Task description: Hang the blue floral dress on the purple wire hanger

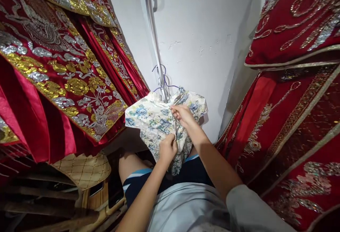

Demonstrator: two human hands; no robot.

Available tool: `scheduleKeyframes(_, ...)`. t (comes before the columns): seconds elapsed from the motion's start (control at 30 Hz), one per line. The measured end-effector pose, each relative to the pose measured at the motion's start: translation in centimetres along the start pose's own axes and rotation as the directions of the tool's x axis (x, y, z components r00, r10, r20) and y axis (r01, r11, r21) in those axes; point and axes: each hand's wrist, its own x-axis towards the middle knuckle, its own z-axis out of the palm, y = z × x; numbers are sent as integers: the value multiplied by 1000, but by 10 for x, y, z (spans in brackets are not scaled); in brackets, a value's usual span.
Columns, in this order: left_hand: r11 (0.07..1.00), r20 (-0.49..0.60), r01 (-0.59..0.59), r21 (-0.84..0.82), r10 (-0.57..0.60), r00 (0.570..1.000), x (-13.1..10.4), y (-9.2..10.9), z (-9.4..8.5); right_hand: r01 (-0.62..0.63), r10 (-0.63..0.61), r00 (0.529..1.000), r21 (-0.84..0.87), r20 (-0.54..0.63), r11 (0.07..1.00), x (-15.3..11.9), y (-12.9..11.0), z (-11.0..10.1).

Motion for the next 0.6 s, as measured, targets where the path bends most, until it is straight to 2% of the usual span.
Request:
scheduleKeyframes(0.1,988,170,-78,135,54,984,6,6,1,46,-42,995,42,-94,998,17,-28,22)
scheduleKeyframes(0.17,976,272,-131,173,80,959,10,9,-3,91,-87,992,44,-92,995,19,-38,30)
scheduleKeyframes(0.23,979,319,-163,122,117,940,17,11,-13,126,-124,991,34,-52,991,15,-39,30)
scheduleKeyframes(0.3,985,234,-172,-12,170,957,31,13,-33,144,-144,990,20,-11,989,10,-35,24)
scheduleKeyframes(0.37,969,-12,-194,-155,194,981,53,17,-59,149,-149,989,0,14,989,7,-31,18)
scheduleKeyframes(0.43,949,-289,-230,-214,164,943,81,23,-86,166,-165,986,-24,36,986,7,-31,15)
scheduleKeyframes(0.47,944,-366,-258,-206,170,915,95,26,-98,184,-181,982,-45,53,982,8,-32,15)
scheduleKeyframes(0.5,942,-392,-289,-169,204,897,109,30,-108,208,-203,977,-71,73,976,10,-34,16)
scheduleKeyframes(0.6,920,-325,-393,-14,367,871,138,39,-123,292,-281,956,-199,80,936,17,-34,20)
